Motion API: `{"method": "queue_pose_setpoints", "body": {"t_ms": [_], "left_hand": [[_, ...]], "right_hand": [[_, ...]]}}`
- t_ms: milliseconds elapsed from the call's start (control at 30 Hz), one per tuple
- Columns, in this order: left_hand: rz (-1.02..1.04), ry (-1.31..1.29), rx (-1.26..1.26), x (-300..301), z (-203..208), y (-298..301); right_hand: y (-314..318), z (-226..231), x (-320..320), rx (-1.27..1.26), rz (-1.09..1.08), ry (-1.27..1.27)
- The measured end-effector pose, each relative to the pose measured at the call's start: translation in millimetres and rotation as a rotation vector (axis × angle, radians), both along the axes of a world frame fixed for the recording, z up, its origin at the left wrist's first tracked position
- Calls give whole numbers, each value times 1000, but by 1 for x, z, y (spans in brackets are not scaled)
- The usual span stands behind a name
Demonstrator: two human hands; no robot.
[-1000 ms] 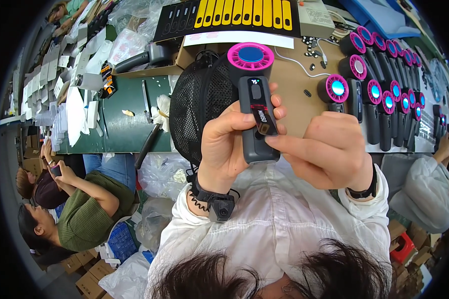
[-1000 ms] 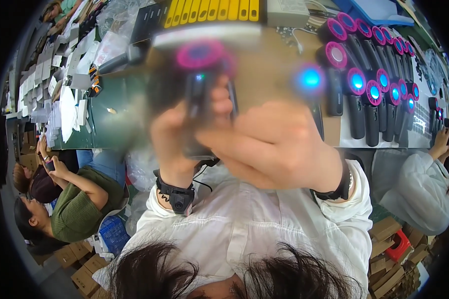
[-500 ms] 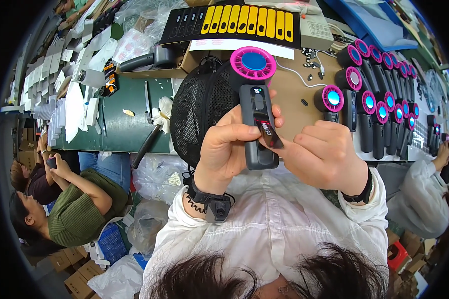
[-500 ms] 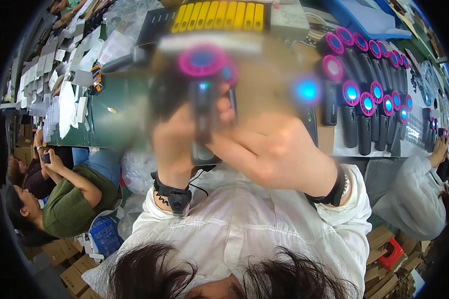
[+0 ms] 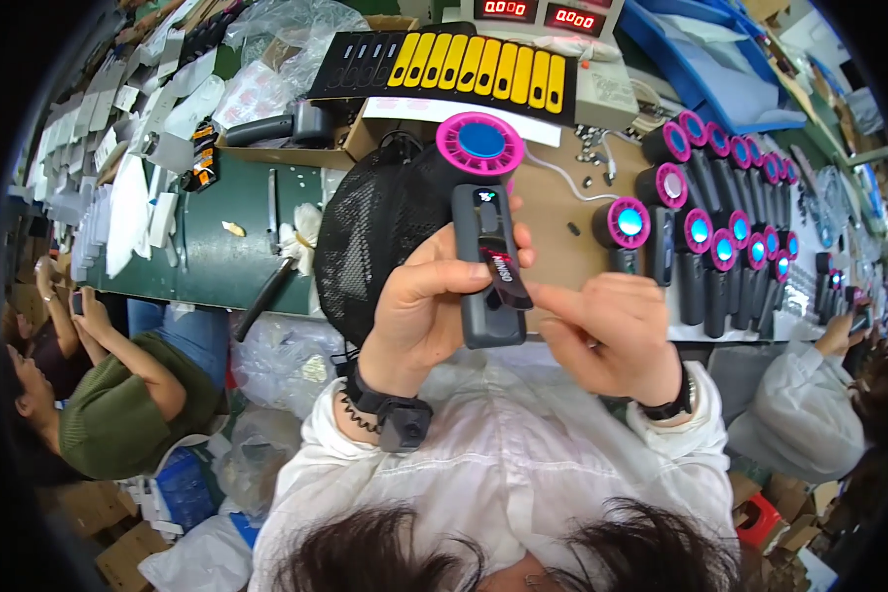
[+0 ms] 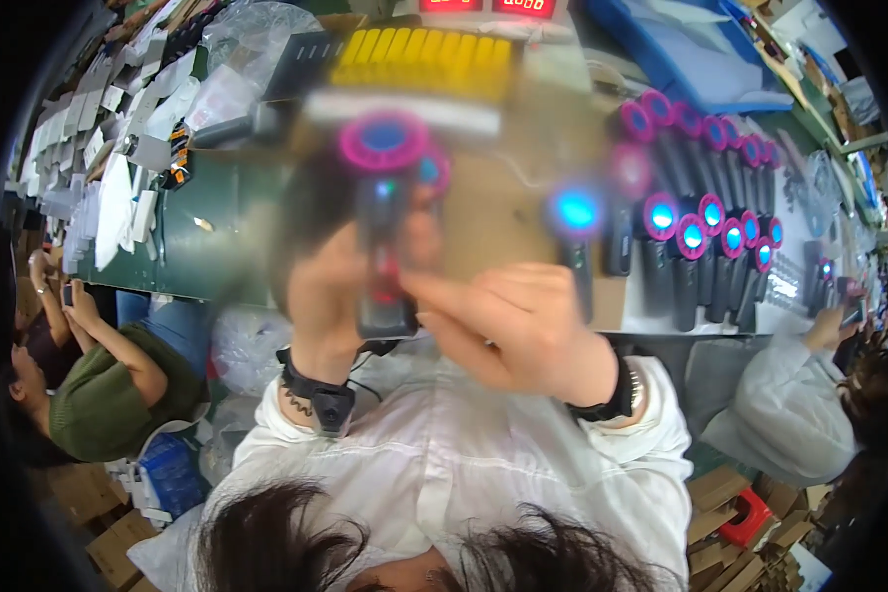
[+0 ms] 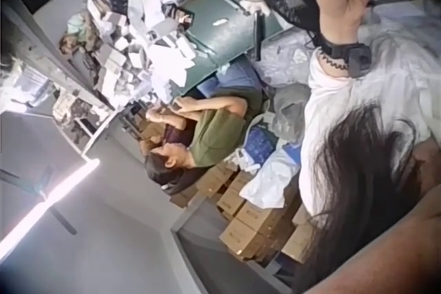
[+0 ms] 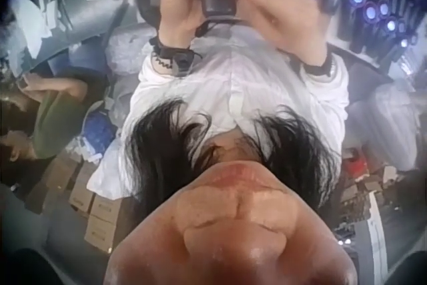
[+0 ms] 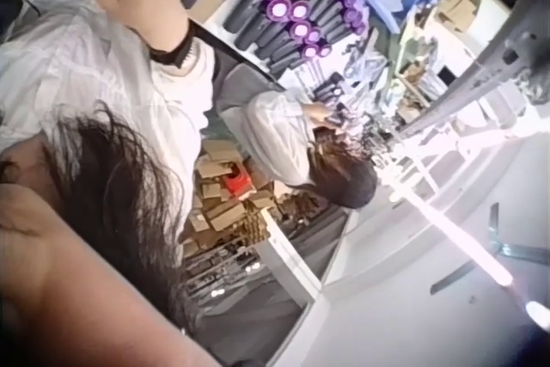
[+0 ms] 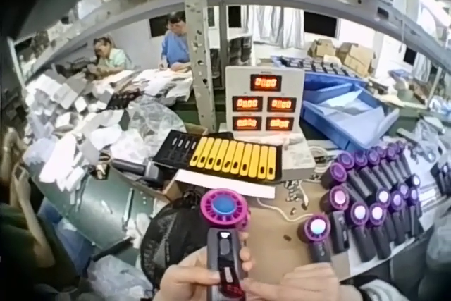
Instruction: The person uses a craft knife to trim the handle of a handheld fan, peels off a protective film, and applies a sticker to the handle. They then plug a cable into the fan, press the power button to test it, and apply a different sticker to the handle.
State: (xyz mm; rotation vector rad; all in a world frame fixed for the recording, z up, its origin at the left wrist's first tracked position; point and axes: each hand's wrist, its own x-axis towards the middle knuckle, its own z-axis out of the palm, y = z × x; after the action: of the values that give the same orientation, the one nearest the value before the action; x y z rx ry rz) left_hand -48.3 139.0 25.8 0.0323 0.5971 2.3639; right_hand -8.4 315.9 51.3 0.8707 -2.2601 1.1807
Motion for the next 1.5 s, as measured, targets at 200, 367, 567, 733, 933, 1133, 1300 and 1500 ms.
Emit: {"method": "queue_pose_setpoints", "body": {"t_ms": [200, 367, 567, 733, 933, 1133, 1300, 1500], "left_hand": [[91, 163, -107, 3, 2, 4], [164, 195, -166, 6, 4, 3], [208, 264, -211, 5, 5, 3], [219, 256, -209, 5, 0, 4], [204, 222, -212, 2, -1, 3], [204, 190, -251, -1, -9, 1], [203, 166, -160, -4, -14, 2], [232, 207, -202, -3, -17, 2]], "right_hand": [[-10, -4, 12, -103, -58, -243], [-23, -13, 20, -223, -164, -363], [-32, -19, 23, -360, -210, -486], [-36, -20, 22, -447, -184, -604], [-29, -20, 20, -474, -114, -744], [-17, -21, 18, -659, -23, -814], [-17, -11, 12, -696, -48, -830], [-15, -19, 8, -395, -36, -739]]}}
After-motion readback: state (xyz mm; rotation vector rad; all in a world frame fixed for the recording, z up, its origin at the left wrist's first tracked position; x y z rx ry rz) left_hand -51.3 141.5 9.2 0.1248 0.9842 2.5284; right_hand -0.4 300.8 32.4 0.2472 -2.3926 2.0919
